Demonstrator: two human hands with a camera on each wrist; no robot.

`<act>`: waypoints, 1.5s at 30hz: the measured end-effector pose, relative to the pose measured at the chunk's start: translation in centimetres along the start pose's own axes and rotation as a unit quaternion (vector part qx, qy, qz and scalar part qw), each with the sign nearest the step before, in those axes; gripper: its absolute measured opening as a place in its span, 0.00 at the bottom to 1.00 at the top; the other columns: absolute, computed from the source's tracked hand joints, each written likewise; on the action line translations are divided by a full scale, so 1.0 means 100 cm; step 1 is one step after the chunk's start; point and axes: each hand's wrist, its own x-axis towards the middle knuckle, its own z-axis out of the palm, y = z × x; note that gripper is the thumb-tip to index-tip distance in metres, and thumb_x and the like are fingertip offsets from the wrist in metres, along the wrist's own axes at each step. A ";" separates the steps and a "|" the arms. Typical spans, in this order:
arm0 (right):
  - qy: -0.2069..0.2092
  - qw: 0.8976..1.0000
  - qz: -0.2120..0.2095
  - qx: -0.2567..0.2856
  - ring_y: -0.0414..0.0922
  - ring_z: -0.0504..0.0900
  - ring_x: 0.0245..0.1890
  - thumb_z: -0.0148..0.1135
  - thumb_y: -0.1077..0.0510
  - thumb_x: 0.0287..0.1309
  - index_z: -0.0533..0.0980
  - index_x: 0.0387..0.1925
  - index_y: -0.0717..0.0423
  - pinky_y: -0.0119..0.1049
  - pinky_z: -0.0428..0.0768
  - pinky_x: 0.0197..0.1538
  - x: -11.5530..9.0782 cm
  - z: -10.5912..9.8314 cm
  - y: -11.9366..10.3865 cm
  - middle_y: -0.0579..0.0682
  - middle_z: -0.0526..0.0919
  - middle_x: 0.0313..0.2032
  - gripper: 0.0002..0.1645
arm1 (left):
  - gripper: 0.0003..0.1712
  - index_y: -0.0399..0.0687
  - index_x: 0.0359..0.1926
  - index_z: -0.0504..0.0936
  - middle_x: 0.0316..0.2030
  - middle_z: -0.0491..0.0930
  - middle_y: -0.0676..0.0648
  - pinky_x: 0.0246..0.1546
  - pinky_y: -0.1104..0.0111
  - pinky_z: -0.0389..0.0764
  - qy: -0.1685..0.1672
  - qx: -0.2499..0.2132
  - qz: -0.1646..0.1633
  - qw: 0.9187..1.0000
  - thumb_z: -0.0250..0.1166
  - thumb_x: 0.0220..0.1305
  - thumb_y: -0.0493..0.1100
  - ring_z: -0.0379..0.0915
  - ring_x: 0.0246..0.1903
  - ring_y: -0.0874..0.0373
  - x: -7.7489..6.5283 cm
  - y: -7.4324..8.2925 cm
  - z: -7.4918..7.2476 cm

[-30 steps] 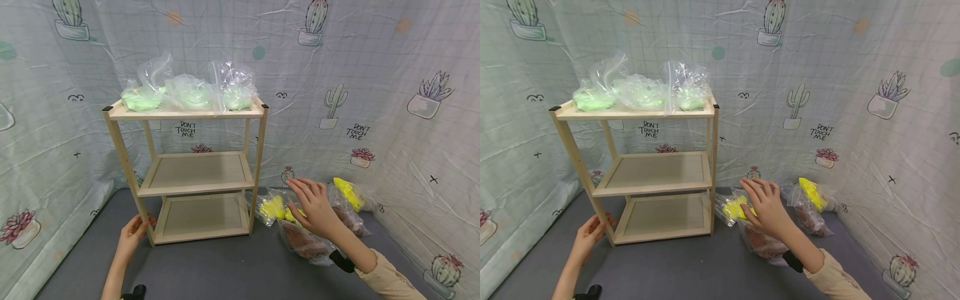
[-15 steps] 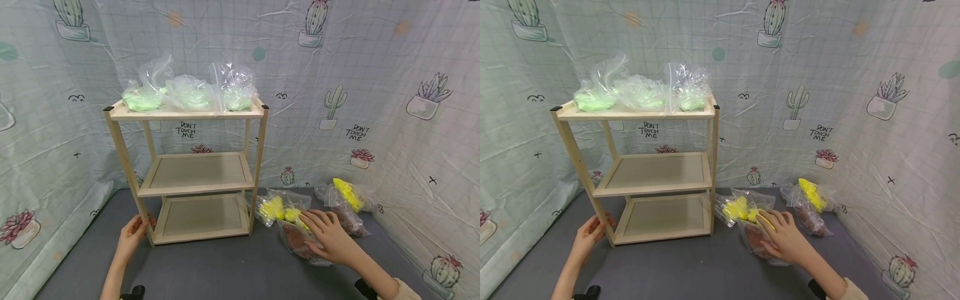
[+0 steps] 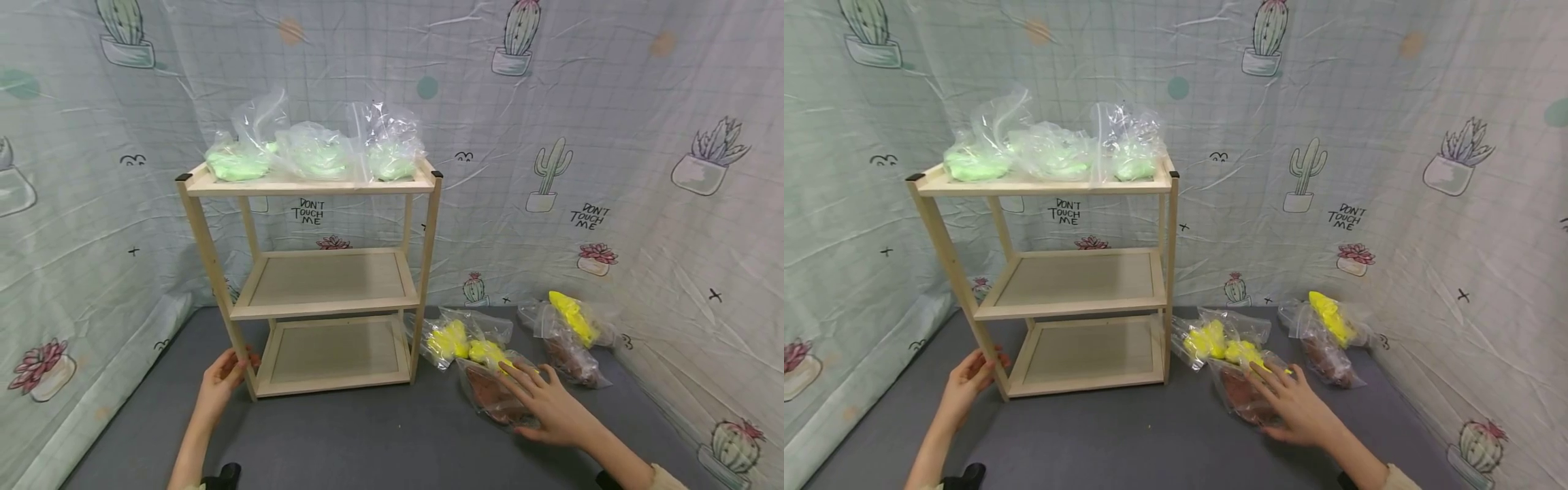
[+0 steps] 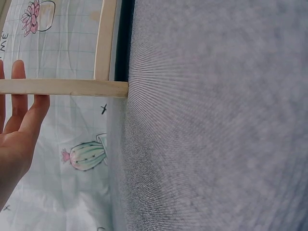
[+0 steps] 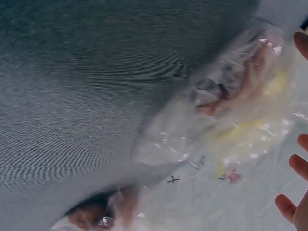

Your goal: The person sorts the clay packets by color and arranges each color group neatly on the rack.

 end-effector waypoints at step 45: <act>-0.064 0.997 -0.025 0.026 0.43 0.71 0.37 0.62 0.36 0.45 0.61 0.62 0.34 0.45 0.63 0.36 0.011 0.037 -0.002 0.52 0.72 0.56 0.41 | 0.14 0.45 0.50 0.72 0.37 0.80 0.63 0.38 0.82 0.73 0.001 -0.027 0.015 1.000 0.47 0.66 0.35 0.77 0.39 0.72 0.000 0.000 0.002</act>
